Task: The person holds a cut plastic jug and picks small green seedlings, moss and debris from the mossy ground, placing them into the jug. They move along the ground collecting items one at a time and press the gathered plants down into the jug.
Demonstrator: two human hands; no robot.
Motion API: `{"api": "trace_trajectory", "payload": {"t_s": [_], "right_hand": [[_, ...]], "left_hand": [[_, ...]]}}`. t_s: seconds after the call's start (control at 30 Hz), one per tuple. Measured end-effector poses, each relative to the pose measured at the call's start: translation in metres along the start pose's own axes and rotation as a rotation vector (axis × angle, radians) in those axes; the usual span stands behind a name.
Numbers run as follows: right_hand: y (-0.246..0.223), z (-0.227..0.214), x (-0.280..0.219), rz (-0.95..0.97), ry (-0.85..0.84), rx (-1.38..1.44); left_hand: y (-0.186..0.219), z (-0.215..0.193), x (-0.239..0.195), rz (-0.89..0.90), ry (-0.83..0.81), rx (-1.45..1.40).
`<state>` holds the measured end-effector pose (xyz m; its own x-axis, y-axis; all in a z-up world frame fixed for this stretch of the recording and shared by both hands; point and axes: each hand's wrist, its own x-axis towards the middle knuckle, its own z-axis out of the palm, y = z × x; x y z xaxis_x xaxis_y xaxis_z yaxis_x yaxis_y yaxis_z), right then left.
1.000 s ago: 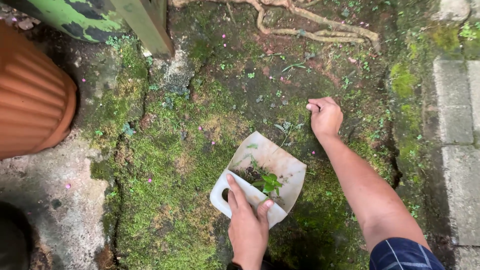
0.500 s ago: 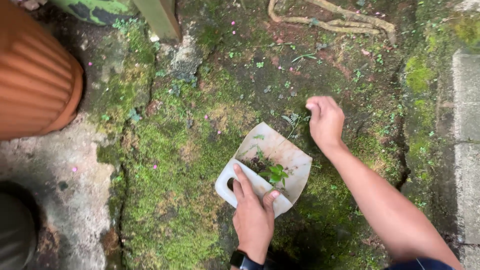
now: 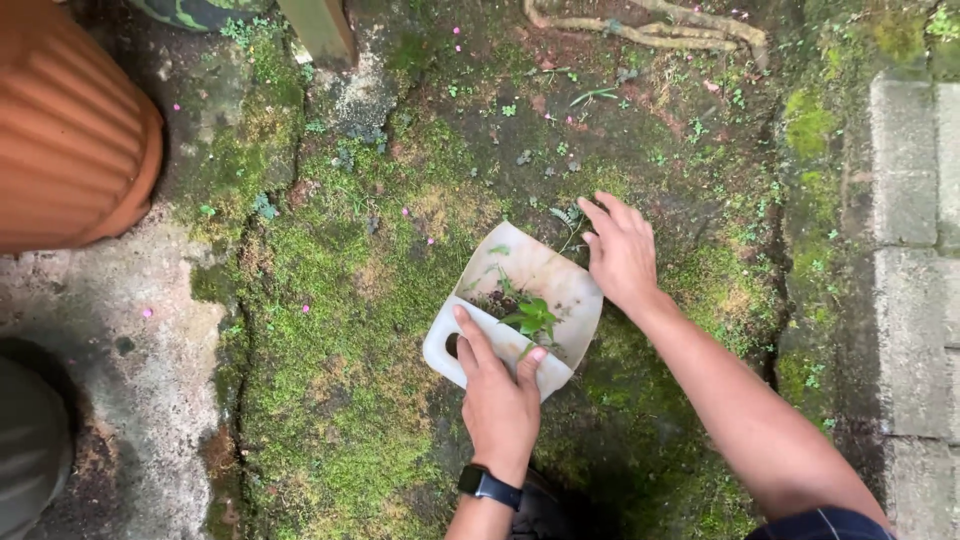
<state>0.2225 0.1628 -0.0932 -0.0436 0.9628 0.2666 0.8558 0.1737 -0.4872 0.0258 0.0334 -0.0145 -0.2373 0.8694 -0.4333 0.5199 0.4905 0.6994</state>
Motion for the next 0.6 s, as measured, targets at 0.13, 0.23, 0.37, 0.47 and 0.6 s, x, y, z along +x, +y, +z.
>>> {"api": "trace_trajectory", "payload": {"t_s": [0.13,0.23,0.37,0.47,0.6], "right_hand": [[0.024,0.028,0.003,-0.141,-0.14,-0.154],[0.029,0.043,-0.008,-0.201,-0.247,-0.238],[-0.003,0.023,-0.012,-0.247,-0.448,-0.144],[-0.017,0.003,0.0,-0.219,-0.461,0.03],[0.021,0.016,0.029,-0.035,-0.288,0.026]], "left_hand": [[0.004,-0.005,-0.004,-0.075,-0.016,0.014],[-0.002,-0.004,-0.006,-0.046,0.037,-0.027],[-0.007,-0.003,-0.003,-0.055,0.063,-0.017],[-0.009,-0.005,0.003,-0.013,0.084,0.041],[0.002,-0.016,0.01,-0.058,0.001,0.088]]}}
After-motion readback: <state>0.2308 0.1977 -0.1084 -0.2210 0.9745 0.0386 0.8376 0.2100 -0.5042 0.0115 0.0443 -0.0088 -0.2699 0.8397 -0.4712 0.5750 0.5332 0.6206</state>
